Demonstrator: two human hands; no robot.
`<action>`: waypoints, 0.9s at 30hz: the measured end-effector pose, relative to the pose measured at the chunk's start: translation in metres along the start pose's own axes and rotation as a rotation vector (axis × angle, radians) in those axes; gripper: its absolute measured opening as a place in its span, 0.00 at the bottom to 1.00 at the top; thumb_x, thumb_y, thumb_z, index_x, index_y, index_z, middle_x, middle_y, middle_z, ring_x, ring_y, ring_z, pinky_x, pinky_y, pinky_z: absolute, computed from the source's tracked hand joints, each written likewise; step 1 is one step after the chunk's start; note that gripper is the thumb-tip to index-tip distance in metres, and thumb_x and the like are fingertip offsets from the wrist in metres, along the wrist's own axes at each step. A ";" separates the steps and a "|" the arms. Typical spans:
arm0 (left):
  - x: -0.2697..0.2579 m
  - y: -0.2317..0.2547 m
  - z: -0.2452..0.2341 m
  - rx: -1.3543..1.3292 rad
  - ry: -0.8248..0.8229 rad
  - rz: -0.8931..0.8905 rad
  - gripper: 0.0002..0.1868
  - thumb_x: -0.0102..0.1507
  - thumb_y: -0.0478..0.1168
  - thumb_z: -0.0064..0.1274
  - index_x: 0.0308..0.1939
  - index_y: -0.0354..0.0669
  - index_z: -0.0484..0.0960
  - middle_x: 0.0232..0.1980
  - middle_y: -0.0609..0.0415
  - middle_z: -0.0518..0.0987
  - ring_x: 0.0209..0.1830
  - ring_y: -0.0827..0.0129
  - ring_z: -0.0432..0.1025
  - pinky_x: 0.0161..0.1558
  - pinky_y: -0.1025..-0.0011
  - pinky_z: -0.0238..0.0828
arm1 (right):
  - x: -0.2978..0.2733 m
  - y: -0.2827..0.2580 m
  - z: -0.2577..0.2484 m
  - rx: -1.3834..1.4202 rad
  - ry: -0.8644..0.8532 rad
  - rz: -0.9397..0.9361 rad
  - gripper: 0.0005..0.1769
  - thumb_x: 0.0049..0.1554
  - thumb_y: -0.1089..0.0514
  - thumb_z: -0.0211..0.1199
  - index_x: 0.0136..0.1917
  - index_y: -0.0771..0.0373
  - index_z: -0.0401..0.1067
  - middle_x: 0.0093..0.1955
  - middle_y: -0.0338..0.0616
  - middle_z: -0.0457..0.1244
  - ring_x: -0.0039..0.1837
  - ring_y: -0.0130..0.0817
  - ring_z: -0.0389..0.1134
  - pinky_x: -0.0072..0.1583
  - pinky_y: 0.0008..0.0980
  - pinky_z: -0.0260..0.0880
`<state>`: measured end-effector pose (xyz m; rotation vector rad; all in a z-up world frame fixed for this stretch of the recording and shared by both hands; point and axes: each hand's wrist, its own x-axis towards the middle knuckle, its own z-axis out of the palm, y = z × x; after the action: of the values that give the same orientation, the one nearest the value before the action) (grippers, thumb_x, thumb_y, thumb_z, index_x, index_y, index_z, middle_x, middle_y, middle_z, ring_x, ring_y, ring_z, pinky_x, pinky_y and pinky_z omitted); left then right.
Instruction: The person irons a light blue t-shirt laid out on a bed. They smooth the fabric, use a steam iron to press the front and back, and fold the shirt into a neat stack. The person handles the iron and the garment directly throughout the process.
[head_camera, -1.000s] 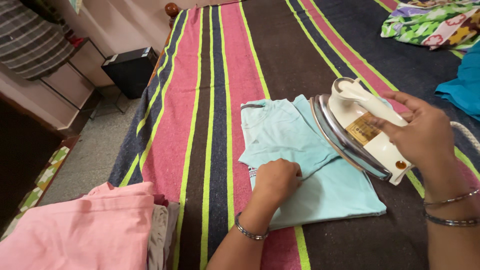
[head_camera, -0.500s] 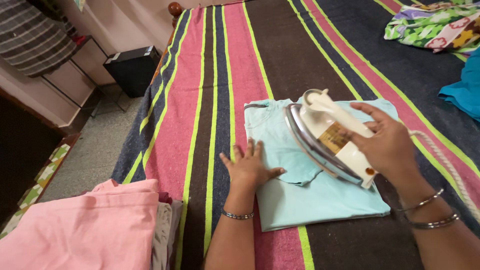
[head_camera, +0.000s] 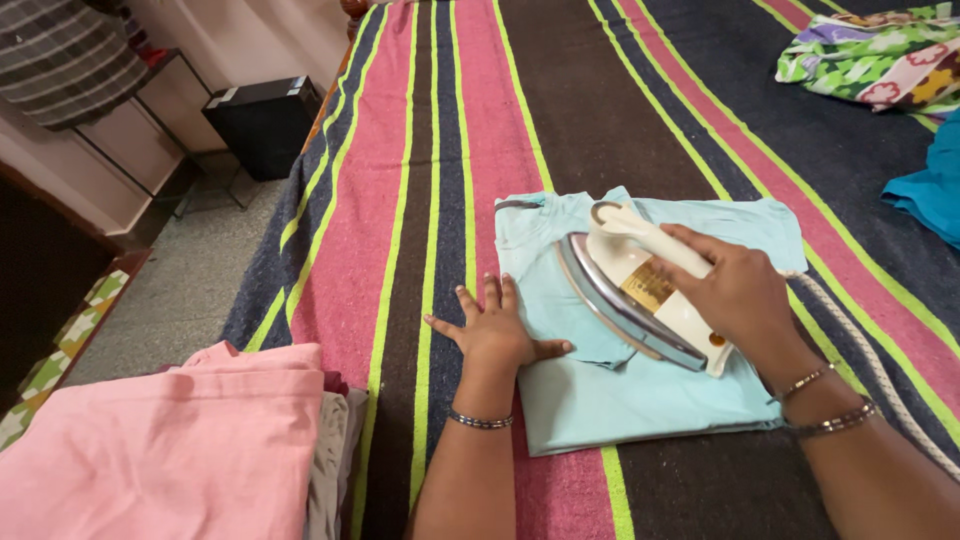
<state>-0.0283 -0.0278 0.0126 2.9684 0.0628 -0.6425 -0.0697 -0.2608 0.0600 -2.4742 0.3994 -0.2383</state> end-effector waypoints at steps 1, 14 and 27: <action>0.000 0.001 0.000 0.003 0.000 -0.003 0.78 0.45 0.81 0.60 0.82 0.54 0.30 0.86 0.57 0.34 0.84 0.44 0.26 0.67 0.16 0.23 | 0.004 0.002 0.001 0.017 -0.010 0.015 0.28 0.54 0.38 0.69 0.68 0.33 0.74 0.33 0.46 0.71 0.28 0.36 0.70 0.35 0.36 0.70; 0.007 -0.004 0.003 -0.046 -0.002 0.030 0.82 0.40 0.80 0.64 0.82 0.53 0.31 0.86 0.56 0.33 0.84 0.41 0.23 0.66 0.15 0.23 | 0.015 0.014 0.005 0.117 -0.067 -0.071 0.27 0.52 0.45 0.72 0.66 0.40 0.76 0.39 0.42 0.73 0.34 0.27 0.71 0.38 0.32 0.68; 0.004 -0.005 0.002 -0.063 0.012 0.033 0.83 0.39 0.80 0.66 0.82 0.52 0.33 0.86 0.55 0.34 0.84 0.42 0.23 0.67 0.15 0.23 | 0.000 0.000 -0.002 0.164 -0.185 -0.035 0.27 0.52 0.51 0.73 0.66 0.42 0.77 0.37 0.40 0.74 0.33 0.21 0.67 0.37 0.25 0.64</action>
<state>-0.0262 -0.0227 0.0088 2.9060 0.0340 -0.6077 -0.0702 -0.2622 0.0617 -2.3195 0.2477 -0.0524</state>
